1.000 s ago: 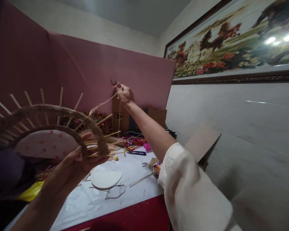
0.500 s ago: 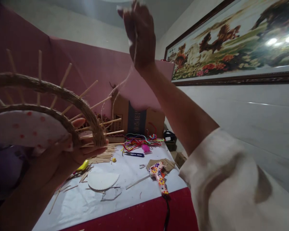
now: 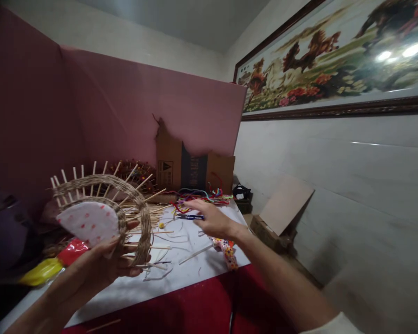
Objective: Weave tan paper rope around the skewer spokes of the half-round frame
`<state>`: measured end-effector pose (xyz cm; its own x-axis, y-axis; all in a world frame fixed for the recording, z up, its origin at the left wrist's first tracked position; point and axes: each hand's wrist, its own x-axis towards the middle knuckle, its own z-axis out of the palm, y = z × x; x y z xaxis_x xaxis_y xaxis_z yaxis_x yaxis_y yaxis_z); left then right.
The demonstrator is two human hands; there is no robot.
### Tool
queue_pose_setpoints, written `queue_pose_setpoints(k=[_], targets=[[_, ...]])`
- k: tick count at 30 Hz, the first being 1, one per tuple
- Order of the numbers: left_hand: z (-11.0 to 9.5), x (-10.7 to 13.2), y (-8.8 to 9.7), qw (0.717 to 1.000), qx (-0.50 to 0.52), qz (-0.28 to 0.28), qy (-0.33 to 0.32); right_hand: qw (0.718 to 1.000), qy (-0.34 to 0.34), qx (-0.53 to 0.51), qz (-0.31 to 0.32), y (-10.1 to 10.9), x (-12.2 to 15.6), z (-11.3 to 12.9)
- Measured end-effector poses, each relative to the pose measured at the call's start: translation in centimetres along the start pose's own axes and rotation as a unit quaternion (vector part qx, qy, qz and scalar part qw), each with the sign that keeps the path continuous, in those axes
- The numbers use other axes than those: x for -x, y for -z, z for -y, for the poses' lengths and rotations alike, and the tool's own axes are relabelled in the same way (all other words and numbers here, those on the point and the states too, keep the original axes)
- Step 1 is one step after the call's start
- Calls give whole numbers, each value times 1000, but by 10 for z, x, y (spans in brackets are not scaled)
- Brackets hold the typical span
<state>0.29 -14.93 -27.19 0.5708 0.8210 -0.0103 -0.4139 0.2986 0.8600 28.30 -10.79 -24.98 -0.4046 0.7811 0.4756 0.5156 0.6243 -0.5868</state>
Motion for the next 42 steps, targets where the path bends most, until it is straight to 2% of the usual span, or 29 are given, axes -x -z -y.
queue_pose_setpoints(k=[2, 4, 8, 10, 12, 14, 21, 30, 34, 39, 42], targets=[[3, -2, -1, 1000, 9, 13, 7, 987, 25, -152, 52, -18, 1, 11], [5, -5, -1, 999, 16, 27, 14, 959, 40, -267, 83, -33, -3, 17], [3, -14, 4, 999, 31, 32, 17, 913, -21, -377, 154, -50, -12, 10], [3, -18, 10, 999, 39, 22, 14, 896, -57, -416, 145, -51, -15, 1], [4, -21, 15, 999, 43, 15, 14, 893, -81, -427, 116, -52, -17, -5], [7, -23, 18, 999, 45, 4, 20, 901, -98, -414, 82, -56, -17, -7], [23, -19, 21, 995, 59, -37, 66, 956, -77, -277, -51, -82, -3, -6], [34, -21, 20, 990, 87, -34, 108, 971, -68, -209, -91, -87, 7, -13], [36, -22, 21, 993, 56, -31, 103, 955, -118, -257, -87, -86, 6, -19], [36, -22, 21, 995, 25, -19, 98, 881, -219, -415, -64, -79, 2, -28], [36, -23, 21, 994, 22, -37, 104, 865, -218, -443, -86, -74, 2, -30]])
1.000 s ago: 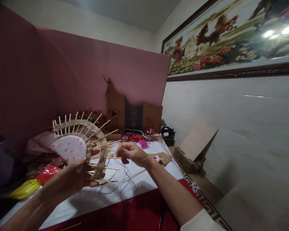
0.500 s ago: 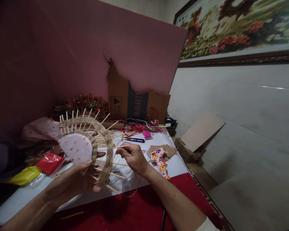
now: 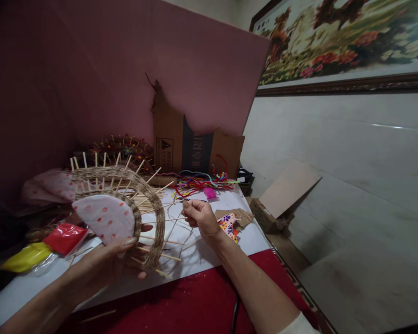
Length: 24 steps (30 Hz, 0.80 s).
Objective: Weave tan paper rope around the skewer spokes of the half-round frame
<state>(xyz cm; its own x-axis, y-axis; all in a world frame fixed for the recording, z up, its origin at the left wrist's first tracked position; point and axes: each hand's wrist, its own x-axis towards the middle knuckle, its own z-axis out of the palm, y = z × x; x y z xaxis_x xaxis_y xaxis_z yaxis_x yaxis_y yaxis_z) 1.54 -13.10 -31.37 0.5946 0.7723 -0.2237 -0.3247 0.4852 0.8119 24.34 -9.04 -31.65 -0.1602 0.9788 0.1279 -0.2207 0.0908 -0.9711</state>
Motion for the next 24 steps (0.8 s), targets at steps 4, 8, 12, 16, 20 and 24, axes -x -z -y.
queue_pose_setpoints(k=[4, 8, 12, 16, 20, 24], targets=[[0, -1, 2, 1000, -12, -15, 6, 992, 82, 86, -40, 0, 3, 5], [2, -2, 4, 999, -29, 11, 35, 961, 179, 201, -60, -5, 8, 10], [2, -1, 3, 999, -34, 10, 41, 912, 267, 301, -78, -5, 12, 12], [4, -1, 3, 998, -19, 25, 57, 862, 326, 382, -74, -3, 15, 12], [8, -2, 8, 998, -19, 28, 57, 840, 349, 413, -48, -3, 18, 12], [10, -1, 10, 998, -27, 29, 57, 835, 354, 418, -43, -3, 18, 12]])
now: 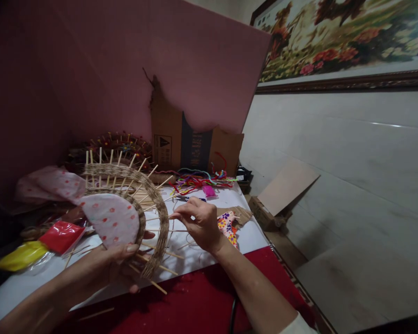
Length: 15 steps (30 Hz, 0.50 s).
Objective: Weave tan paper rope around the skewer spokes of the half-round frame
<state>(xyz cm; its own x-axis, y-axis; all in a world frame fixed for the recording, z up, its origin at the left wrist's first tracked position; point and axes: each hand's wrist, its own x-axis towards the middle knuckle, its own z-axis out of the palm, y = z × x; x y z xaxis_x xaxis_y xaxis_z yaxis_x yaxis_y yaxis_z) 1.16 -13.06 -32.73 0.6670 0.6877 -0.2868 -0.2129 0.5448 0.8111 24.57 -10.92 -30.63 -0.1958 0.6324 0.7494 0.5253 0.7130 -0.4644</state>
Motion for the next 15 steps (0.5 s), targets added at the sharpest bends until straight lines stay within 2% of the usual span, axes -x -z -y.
queue_pose_setpoints(k=[8, 11, 15], targets=[[0, 2, -3, 1000, 8, 14, 18, 1000, 20, -5, 14, 0, -3, 2], [1, 2, -2, 999, 10, 43, 32, 1000, 5, -24, 17, 3, -5, 1], [2, 1, 3, 994, 30, 93, 47, 997, -19, -70, -16, 10, -10, -4]])
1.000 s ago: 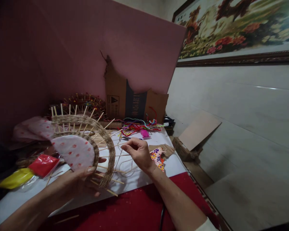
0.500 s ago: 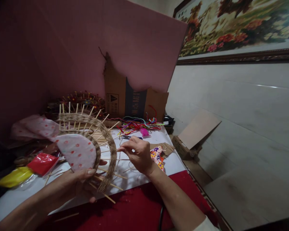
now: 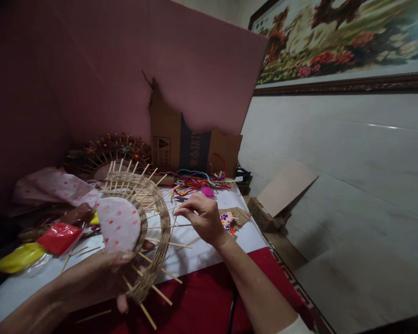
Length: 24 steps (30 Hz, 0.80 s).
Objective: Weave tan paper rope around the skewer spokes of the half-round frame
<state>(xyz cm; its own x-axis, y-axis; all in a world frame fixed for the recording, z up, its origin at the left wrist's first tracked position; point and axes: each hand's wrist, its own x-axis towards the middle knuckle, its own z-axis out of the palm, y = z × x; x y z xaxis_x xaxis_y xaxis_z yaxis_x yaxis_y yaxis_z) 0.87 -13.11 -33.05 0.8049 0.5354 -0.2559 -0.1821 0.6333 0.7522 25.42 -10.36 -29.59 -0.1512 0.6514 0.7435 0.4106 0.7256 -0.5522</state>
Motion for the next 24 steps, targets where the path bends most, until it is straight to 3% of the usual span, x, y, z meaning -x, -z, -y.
queue_pose_setpoints(k=[4, 9, 15, 18, 24], targets=[[0, 2, 5, 999, 36, 6, -6, 999, -38, -30, -19, 0, -1, -6], [1, 6, 4, 997, 61, 31, -23, 987, -122, -99, -32, -14, 6, -13], [1, 7, 0, 998, 28, 51, -31, 943, -252, -213, 39, -29, 10, -13], [0, 6, -2, 999, 20, 38, -29, 936, -264, -227, 46, -28, 8, -13], [1, 6, -1, 1000, -16, 16, -3, 953, -247, -172, 19, -21, 5, -18]])
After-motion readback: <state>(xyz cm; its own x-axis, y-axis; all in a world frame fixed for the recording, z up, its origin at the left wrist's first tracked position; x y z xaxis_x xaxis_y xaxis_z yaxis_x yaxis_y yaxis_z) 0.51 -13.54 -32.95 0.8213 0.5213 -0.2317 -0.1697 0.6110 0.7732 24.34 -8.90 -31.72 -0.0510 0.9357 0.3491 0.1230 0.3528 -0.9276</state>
